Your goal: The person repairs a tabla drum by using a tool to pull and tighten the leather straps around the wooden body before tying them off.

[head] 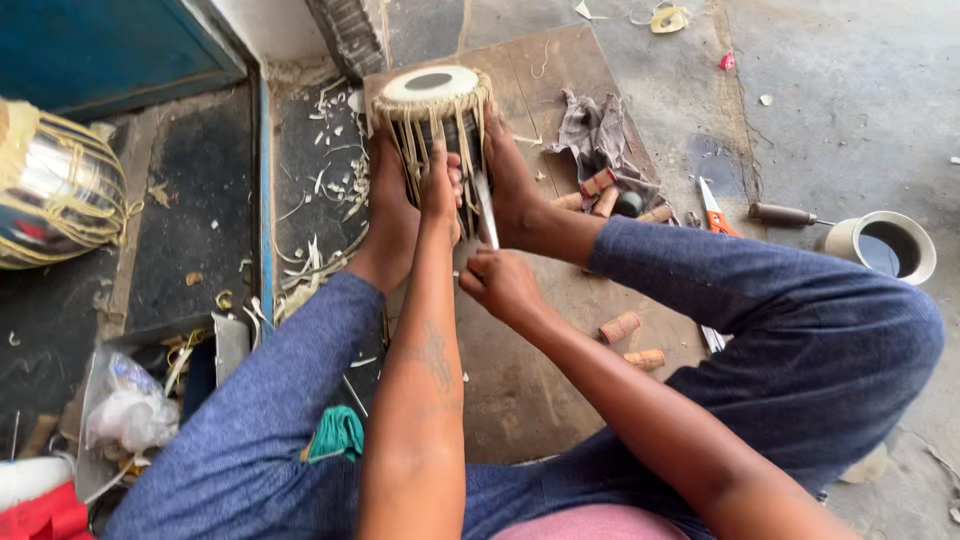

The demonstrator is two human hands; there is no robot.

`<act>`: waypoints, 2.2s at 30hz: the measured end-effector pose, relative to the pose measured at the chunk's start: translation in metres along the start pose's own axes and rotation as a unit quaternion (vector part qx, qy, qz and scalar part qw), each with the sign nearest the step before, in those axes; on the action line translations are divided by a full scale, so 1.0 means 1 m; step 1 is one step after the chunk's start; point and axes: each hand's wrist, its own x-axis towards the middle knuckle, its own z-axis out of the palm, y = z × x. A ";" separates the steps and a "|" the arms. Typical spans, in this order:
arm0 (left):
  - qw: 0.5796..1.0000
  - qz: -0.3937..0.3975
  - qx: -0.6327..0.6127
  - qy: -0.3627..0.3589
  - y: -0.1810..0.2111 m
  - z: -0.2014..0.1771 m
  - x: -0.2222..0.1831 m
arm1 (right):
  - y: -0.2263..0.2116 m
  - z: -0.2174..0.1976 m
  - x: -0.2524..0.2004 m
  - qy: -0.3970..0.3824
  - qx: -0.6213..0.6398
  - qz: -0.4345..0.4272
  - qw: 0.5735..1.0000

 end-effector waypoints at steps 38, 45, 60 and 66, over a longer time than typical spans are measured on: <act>0.902 0.123 0.411 0.047 -0.100 -0.044 -0.110 | -0.047 -0.042 -0.113 -0.103 0.309 0.252 0.911; 0.640 0.272 0.717 0.055 0.083 -0.004 -0.070 | -0.045 -0.044 -0.106 -0.087 0.326 0.213 0.917; 0.804 0.216 0.544 0.102 -0.008 0.010 -0.102 | -0.043 -0.021 -0.105 -0.078 0.184 0.075 0.977; 0.813 0.288 0.497 0.096 -0.018 -0.011 -0.082 | -0.022 -0.001 -0.048 0.014 -0.109 -0.051 0.993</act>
